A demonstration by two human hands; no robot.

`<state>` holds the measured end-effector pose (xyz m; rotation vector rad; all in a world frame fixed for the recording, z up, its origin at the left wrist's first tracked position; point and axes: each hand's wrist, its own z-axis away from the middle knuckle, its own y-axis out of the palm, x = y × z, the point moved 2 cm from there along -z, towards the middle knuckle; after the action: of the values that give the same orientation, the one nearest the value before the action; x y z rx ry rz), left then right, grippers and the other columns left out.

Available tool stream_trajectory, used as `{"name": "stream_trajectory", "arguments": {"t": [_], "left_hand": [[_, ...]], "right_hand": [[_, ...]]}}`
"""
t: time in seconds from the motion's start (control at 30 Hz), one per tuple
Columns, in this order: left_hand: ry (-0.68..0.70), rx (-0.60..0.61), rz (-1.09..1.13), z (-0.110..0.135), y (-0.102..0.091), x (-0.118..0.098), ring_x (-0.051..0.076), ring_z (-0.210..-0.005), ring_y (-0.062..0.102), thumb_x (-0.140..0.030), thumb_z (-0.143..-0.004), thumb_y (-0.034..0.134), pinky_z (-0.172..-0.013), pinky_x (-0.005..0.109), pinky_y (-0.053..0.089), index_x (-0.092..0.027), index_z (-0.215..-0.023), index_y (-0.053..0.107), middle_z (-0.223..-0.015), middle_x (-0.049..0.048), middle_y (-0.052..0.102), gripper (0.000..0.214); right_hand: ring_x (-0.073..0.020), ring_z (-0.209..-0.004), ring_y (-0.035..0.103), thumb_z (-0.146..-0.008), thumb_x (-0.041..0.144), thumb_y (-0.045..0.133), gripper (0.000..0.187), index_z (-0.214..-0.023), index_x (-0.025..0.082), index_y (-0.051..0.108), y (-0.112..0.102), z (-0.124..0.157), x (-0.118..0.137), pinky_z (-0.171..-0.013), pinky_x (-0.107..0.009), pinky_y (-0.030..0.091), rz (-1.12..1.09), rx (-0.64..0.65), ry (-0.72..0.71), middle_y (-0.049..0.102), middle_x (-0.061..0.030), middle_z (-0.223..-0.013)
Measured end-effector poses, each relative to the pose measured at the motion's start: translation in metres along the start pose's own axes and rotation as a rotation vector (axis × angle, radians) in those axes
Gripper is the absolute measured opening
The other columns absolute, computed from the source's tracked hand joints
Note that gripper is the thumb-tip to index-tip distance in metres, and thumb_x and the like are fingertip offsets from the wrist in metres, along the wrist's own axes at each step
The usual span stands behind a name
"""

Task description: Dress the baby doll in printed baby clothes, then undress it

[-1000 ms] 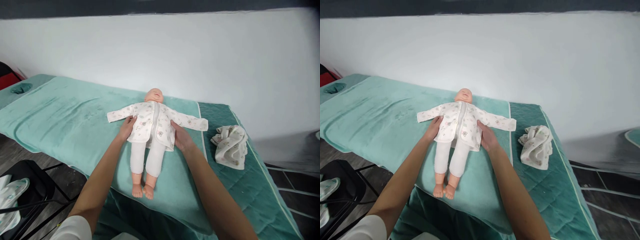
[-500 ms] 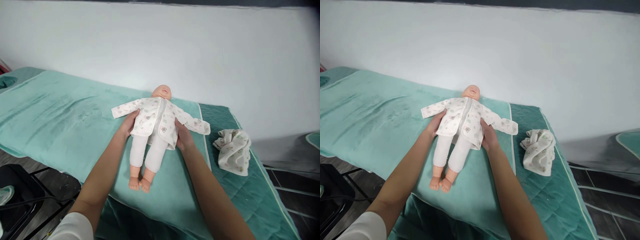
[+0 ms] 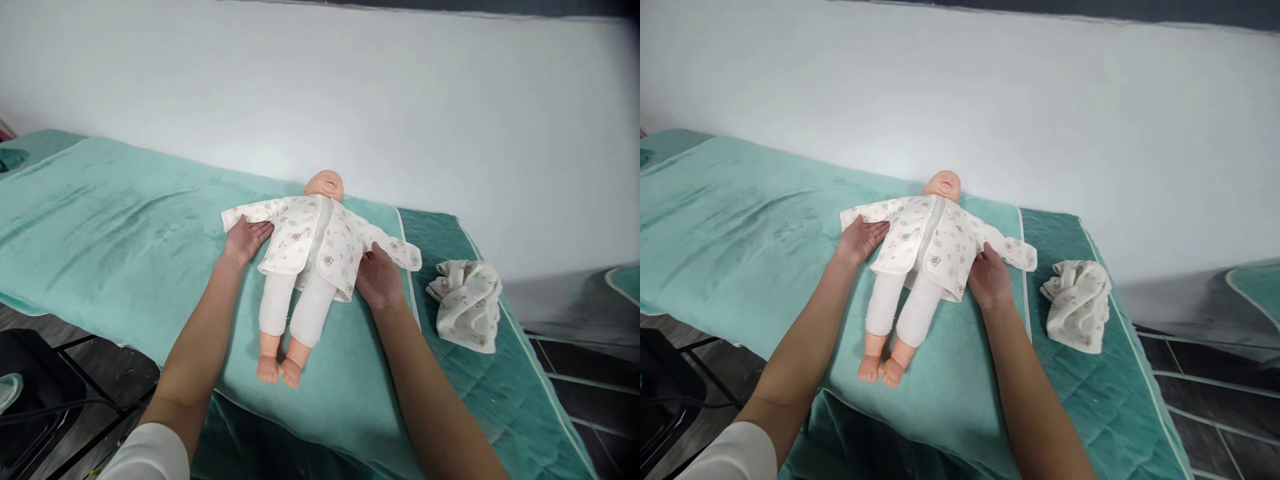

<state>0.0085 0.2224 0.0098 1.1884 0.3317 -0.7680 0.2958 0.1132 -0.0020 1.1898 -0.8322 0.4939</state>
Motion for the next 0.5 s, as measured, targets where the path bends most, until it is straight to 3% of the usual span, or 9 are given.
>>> {"name": "stream_trajectory", "arguments": {"t": [0.13, 0.3, 0.4, 0.5], "left_hand": [[0.025, -0.071, -0.041, -0.001, 0.000, -0.005, 0.035, -0.122, 0.070, -0.041, -0.105, 0.039, -0.099, 0.046, 0.063, -0.009, -0.123, 0.054, -0.127, 0.0295, 0.065, 0.040], [0.074, -0.133, -0.102, -0.006, -0.001, -0.009, 0.035, -0.113, 0.074, -0.034, -0.104, 0.042, -0.097, 0.051, 0.063, -0.011, -0.112, 0.054, -0.115, 0.0282, 0.070, 0.026], [0.111, -0.153, -0.170, -0.008, -0.001, -0.010, 0.031, -0.099, 0.077, -0.026, -0.103, 0.040, -0.095, 0.051, 0.063, -0.013, -0.106, 0.054, -0.097, 0.0211, 0.072, 0.019], [0.262, -0.229, -0.232, -0.008, -0.003, -0.012, 0.023, -0.076, 0.075, -0.023, -0.100, 0.039, -0.091, 0.050, 0.064, -0.017, -0.097, 0.053, -0.079, 0.0091, 0.066, 0.015]], "right_hand": [[-0.0159, -0.112, 0.071, -0.089, 0.028, 0.067, 0.016, -0.104, 0.025, 0.069, 0.000, 0.000, 0.001, -0.107, -0.033, 0.058, -0.062, 0.005, 0.021, 0.076, 0.0000, -0.107], [-0.0200, -0.111, 0.071, -0.086, 0.026, 0.067, 0.004, -0.084, 0.026, 0.064, -0.002, -0.002, 0.002, -0.107, -0.039, 0.058, -0.031, -0.017, -0.045, 0.072, -0.0014, -0.088], [-0.0195, -0.104, 0.071, -0.085, 0.023, 0.067, 0.006, -0.081, 0.026, 0.063, -0.004, -0.002, 0.003, -0.105, -0.038, 0.059, -0.045, -0.030, -0.051, 0.069, -0.0003, -0.080], [-0.0169, -0.096, 0.071, -0.085, 0.020, 0.065, 0.005, -0.086, 0.025, 0.066, -0.006, -0.003, 0.004, -0.102, -0.033, 0.060, -0.085, -0.040, -0.038, 0.070, 0.0000, -0.084]]}}
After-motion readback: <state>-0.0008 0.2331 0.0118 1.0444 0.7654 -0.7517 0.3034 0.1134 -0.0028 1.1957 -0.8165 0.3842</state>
